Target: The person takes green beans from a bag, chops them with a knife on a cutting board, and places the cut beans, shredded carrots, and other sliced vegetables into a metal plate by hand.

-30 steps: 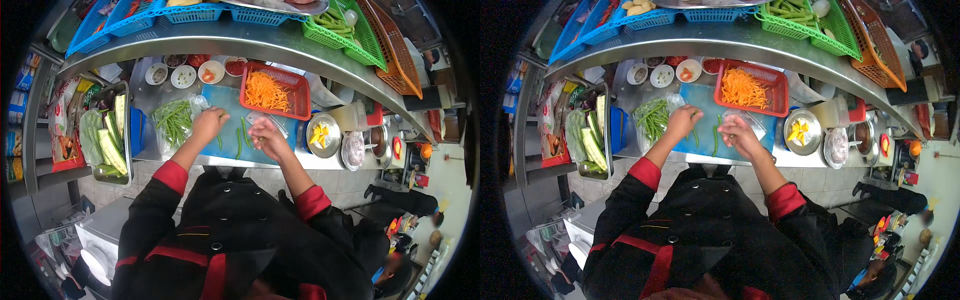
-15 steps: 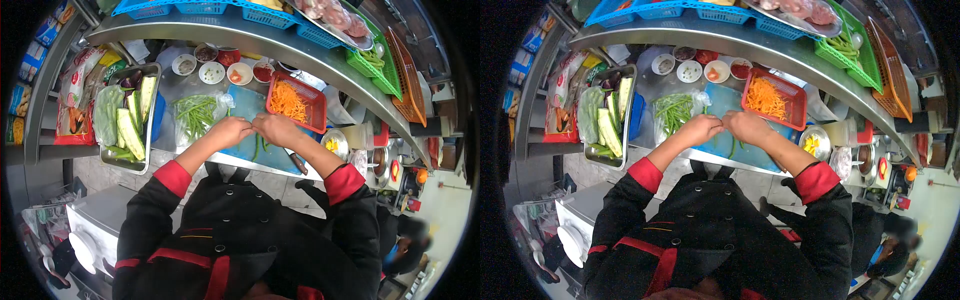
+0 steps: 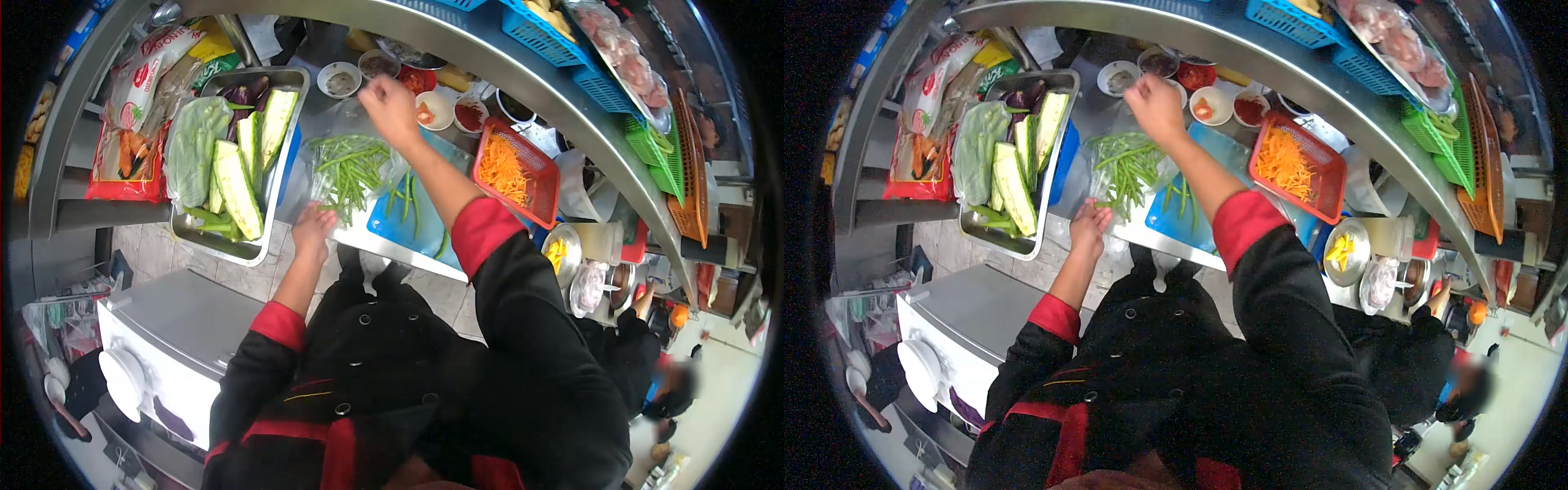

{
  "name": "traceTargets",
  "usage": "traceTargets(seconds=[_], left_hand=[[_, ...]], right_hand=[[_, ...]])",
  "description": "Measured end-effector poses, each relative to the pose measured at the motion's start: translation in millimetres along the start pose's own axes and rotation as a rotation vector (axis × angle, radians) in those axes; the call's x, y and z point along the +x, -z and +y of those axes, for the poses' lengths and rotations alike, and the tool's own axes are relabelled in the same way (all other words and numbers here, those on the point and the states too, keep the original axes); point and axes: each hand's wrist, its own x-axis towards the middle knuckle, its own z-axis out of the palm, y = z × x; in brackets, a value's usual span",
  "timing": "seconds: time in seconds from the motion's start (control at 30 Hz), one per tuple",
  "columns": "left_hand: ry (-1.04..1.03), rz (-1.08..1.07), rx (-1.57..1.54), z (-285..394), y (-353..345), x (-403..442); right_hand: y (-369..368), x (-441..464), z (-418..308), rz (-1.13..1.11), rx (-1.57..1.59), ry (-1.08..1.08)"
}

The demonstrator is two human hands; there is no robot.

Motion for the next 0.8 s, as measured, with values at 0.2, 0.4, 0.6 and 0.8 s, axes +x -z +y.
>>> traceTargets(seconds=[0.2,0.4,0.6,0.8], left_hand=[[-0.017,-0.125,0.175,-20,-10,-32],[0.020,-0.542,0.367,-64,-95,-63],[-0.445,-0.646,0.895,-155,-157,-45],[-1.171,-0.865,1.676,-64,-135,-16]], right_hand=[[-73,29,32,-0.208,-0.260,0.004],[-75,29,52,-0.711,-0.830,0.017],[30,-21,3,-0.351,-0.507,0.062],[143,-145,43,-0.340,-0.405,-0.305]])
